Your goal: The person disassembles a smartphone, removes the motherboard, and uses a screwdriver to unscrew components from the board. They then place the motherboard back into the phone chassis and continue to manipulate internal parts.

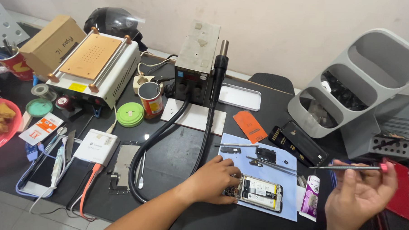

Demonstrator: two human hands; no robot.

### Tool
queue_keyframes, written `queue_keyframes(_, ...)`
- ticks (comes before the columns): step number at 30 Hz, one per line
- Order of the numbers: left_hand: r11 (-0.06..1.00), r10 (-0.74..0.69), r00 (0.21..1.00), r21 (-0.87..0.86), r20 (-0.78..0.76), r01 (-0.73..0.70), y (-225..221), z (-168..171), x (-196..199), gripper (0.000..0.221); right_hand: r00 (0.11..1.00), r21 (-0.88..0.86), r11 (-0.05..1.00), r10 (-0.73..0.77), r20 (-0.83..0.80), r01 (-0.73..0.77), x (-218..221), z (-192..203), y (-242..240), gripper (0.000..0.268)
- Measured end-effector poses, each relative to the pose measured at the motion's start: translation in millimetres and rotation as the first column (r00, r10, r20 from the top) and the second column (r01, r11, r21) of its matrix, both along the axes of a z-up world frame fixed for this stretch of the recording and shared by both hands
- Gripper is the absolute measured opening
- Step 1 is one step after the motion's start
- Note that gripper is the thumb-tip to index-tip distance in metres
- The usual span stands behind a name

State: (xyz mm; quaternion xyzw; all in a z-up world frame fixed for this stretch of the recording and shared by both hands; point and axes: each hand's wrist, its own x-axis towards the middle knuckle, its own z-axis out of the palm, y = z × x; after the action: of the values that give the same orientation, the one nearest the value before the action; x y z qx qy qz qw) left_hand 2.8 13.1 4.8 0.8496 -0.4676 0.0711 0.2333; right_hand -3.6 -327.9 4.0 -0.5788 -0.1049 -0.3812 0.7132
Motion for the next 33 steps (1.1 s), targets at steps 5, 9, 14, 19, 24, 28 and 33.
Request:
queue_keyframes(5, 1.000, -0.010, 1.000, -0.025, -0.008, 0.010, -1, 2, 0, 0.035, 0.989, -0.348, 0.927, -0.148, -0.001, 0.138, -2, -10, 5, 0.064)
queue_keyframes(9, 0.999, -0.020, 1.000, -0.035, -0.014, 0.019, -2, 5, 3, 0.037, 0.998, -0.316, 0.947, 0.040, -0.041, -0.051, -3, -29, 40, 0.063)
queue_keyframes(14, 0.999, -0.025, 0.997, -0.023, -0.077, 0.024, -5, 8, 3, 0.036, 0.986, -0.470, 0.868, 0.163, -0.030, -0.158, -1, -43, 51, 0.064)
queue_keyframes(19, 0.999, -0.033, 0.994, -0.028, -0.109, 0.030, -5, 11, 2, 0.034, 0.976, -0.441, 0.873, 0.216, -0.032, -0.208, -3, -51, 55, 0.064)
queue_keyframes(24, 1.000, -0.026, 0.993, 0.014, -0.118, 0.027, -6, 13, 0, 0.036, 0.983, -0.441, 0.882, 0.181, 0.000, -0.163, -3, -55, 54, 0.064)
queue_keyframes(28, 0.998, -0.024, 0.994, -0.053, -0.105, 0.019, -9, 8, 1, 0.037, 0.986, -0.455, 0.878, 0.166, -0.006, -0.150, -1, -57, 51, 0.065)
queue_keyframes(33, 0.999, -0.019, 0.994, -0.039, -0.111, 0.014, -9, 2, 2, 0.034, 0.989, -0.447, 0.884, 0.145, -0.013, -0.135, 1, -60, 49, 0.065)
